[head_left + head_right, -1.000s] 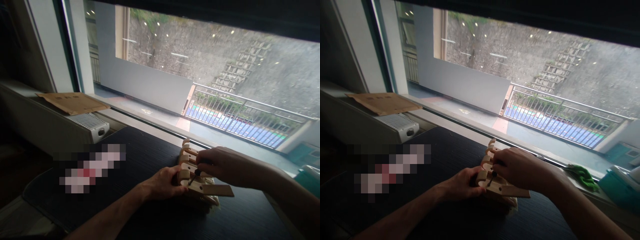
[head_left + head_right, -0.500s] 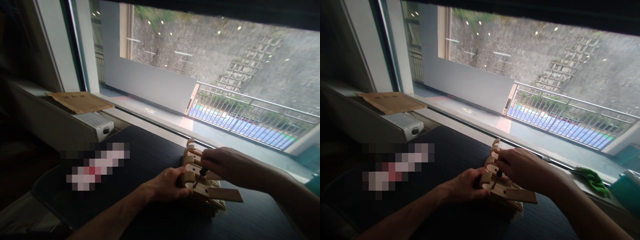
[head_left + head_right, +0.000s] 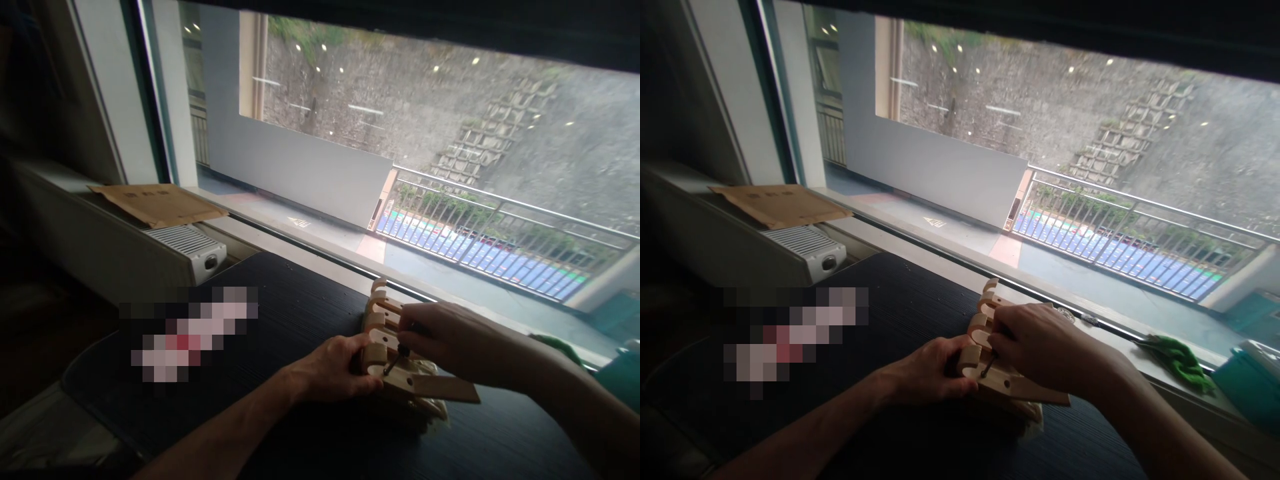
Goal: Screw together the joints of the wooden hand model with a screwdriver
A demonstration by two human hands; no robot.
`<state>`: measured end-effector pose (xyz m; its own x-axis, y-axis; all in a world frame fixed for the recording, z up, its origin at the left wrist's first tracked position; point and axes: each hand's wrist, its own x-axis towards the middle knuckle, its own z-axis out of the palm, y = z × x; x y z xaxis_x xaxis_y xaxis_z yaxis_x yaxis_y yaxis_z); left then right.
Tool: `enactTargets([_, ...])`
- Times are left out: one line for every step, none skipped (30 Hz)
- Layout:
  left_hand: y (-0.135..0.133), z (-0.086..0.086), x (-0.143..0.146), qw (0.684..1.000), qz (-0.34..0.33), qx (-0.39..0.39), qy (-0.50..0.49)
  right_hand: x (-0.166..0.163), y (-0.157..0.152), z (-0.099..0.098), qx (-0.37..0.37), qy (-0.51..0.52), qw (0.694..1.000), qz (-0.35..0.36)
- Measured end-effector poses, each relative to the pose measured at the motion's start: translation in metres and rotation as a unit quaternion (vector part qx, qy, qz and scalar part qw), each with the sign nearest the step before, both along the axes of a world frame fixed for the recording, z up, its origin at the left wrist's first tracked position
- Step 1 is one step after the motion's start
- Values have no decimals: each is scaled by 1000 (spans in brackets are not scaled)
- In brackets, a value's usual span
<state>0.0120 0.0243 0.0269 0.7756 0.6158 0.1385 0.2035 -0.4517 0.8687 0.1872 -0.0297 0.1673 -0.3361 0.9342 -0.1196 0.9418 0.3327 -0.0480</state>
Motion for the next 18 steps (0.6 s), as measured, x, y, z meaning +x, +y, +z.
enactTargets([0,0,0,1000,0,0,-1,1,0,1,2,-1,1000,-7])
enactTargets([0,0,0,1000,0,-1,-3,2,-1,2,1,-1,1000,-11])
enactTargets([-1,1,0,1000,0,0,-5,2,-1,3,-4,0,1000,-13])
enactTargets([-1,1,1,1000,0,0,-6,3,-2,5,-10,5,1000,-13])
enactTargets([-1,1,0,1000,0,0,-7,4,-2,7,-17,10,1000,-10])
enactTargets([-1,1,0,1000,1,1,-6,4,-3,8,-21,14,1000,-7])
enactTargets([-1,0,0,1000,1,3,-5,5,-3,9,-22,15,1000,-3])
enactTargets([-1,0,0,1000,1,3,-3,5,-3,9,-21,12,1000,2])
enactTargets([-1,0,0,1000,1,3,-1,5,-3,9,-22,8,1000,8])
enactTargets([-1,0,0,1000,2,3,0,6,-2,8,-25,4,1000,13])
enactTargets([-1,-1,0,1000,3,4,2,6,-2,7,-29,2,999,16])
enactTargets([-1,-1,0,1000,4,5,3,7,-2,6,-32,3,999,16])
enactTargets([-1,-1,0,1000,4,6,5,8,-1,4,-35,5,999,12])
enactTargets([-1,0,0,1000,3,7,6,8,-1,3,-37,7,999,7])
enactTargets([-1,0,0,1000,0,8,6,9,-1,2,-38,9,999,2])
enactTargets([-1,1,0,1000,-2,9,6,9,-1,1,-38,11,999,-1])
enactTargets([-1,1,0,1000,-4,10,5,9,-1,1,-36,12,999,-2])
enactTargets([-1,2,0,1000,-6,11,4,9,-1,1,-33,12,999,-1])
